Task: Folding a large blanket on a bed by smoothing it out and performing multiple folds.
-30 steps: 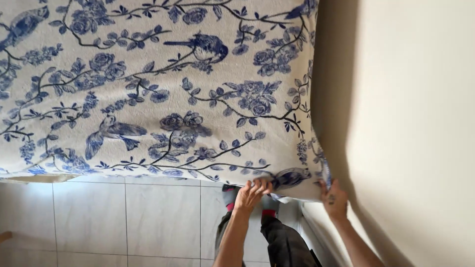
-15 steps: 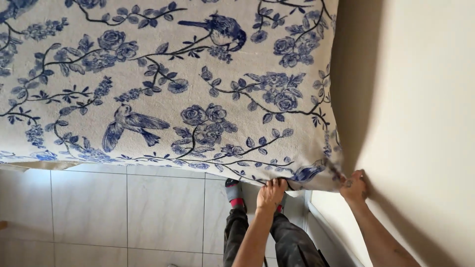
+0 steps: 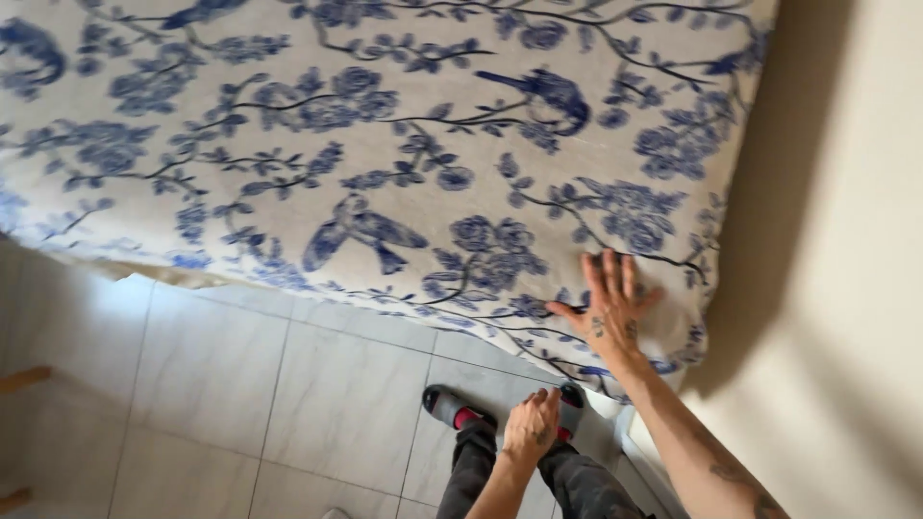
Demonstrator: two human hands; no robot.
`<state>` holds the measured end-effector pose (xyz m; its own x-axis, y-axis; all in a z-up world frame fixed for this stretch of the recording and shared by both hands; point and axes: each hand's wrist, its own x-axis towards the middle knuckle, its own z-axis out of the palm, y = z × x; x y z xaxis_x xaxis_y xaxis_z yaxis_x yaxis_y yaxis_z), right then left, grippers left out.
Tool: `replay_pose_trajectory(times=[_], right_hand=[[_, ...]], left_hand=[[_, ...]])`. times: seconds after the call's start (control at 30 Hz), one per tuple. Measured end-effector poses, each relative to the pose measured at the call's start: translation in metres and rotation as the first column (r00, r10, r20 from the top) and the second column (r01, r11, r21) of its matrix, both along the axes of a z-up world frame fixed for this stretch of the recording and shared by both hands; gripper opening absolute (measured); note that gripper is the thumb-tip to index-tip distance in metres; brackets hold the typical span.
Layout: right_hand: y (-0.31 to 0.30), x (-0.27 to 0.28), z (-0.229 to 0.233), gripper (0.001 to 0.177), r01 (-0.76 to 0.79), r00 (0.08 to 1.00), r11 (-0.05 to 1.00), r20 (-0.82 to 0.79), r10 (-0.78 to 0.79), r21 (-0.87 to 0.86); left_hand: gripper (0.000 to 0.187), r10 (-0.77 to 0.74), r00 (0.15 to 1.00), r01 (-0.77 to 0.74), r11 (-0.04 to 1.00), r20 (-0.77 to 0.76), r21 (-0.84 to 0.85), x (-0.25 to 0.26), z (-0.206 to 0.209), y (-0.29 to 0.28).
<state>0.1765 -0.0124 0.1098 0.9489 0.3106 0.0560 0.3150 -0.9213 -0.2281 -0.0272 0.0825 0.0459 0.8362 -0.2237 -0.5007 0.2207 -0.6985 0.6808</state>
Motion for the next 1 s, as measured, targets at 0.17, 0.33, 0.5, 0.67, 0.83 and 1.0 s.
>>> replay_pose_trajectory(times=[0.17,0.33,0.5,0.67,0.83,1.0], right_hand=[[0.006,0.010,-0.012,0.113,0.024,0.940,0.948,-0.316,-0.129,-0.317],[0.020,0.022,-0.007,0.115,0.087,0.775,0.874,-0.519,-0.361,-0.478],[0.014,0.021,-0.019,0.118,0.121,0.751,0.819,-0.489,-0.445,-0.561],[0.006,0.030,-0.033,0.118,0.141,0.741,0.841,-0.507,-0.439,-0.522],[-0.020,0.022,-0.070,0.122,0.169,0.899,0.909,-0.318,-0.301,-0.381],[-0.067,0.014,-0.112,0.142,0.130,0.990,0.353,0.139,-0.002,-0.927]], left_hand=[[0.028,-0.135,0.899,-0.013,0.943,0.416,0.333,-0.018,-0.001,0.103],[0.036,-0.216,0.872,-0.076,0.826,0.438,0.559,-0.019,-0.014,0.203],[0.051,-0.146,0.965,-0.073,0.649,0.218,0.758,0.012,-0.035,0.293],[0.056,-0.510,0.739,-0.205,0.451,0.439,0.869,0.040,-0.097,0.366],[0.025,-0.480,0.727,-0.142,0.596,0.492,0.791,0.059,-0.129,0.384],[0.033,-0.670,0.615,0.217,0.650,0.416,0.728,0.052,-0.160,0.398]])
